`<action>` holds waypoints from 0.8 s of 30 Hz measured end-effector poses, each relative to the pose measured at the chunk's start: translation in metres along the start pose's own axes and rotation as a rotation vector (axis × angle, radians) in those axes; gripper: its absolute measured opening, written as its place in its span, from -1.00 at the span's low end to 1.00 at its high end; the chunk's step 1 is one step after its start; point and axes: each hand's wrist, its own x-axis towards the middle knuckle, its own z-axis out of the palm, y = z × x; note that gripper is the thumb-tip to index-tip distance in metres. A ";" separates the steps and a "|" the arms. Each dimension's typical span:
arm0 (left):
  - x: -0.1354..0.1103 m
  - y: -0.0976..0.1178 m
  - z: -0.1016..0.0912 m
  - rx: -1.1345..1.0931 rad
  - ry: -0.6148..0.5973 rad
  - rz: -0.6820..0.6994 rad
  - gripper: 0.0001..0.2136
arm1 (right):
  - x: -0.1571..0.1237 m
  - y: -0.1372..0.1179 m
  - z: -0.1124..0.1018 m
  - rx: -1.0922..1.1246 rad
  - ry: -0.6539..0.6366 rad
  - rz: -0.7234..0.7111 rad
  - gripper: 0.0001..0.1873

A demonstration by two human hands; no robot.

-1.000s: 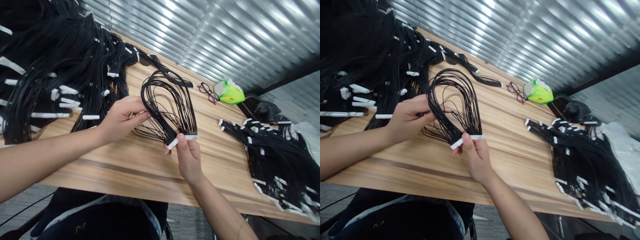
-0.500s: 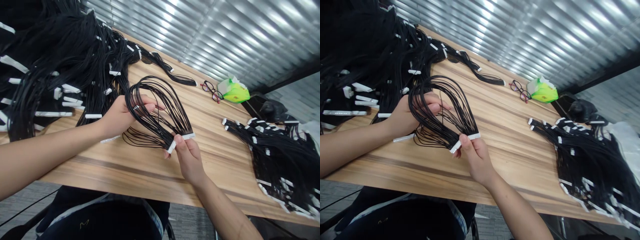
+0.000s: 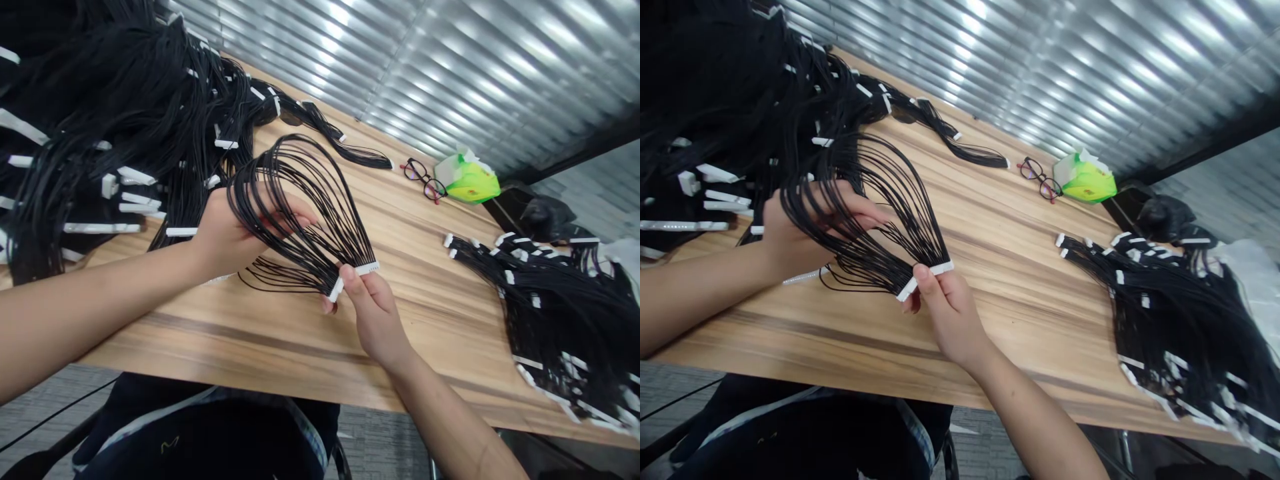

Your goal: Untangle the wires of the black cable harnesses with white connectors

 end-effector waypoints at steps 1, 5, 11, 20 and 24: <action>0.002 -0.001 0.000 -0.014 -0.039 0.061 -0.88 | 0.000 0.000 -0.001 -0.010 -0.028 0.006 -0.46; 0.008 -0.003 -0.001 -0.045 -0.138 0.161 -0.85 | -0.002 -0.003 -0.003 -0.048 -0.142 0.043 -0.42; 0.001 -0.001 0.000 -0.299 -0.255 -0.006 -0.86 | -0.002 -0.002 -0.004 0.007 -0.283 0.095 -0.43; -0.002 0.010 -0.002 -0.200 -0.302 -0.019 -0.85 | -0.007 0.002 -0.004 -0.006 -0.246 0.056 -0.43; -0.002 0.015 -0.001 -0.257 -0.263 -0.075 -0.75 | -0.007 0.000 -0.004 -0.039 -0.243 0.042 -0.42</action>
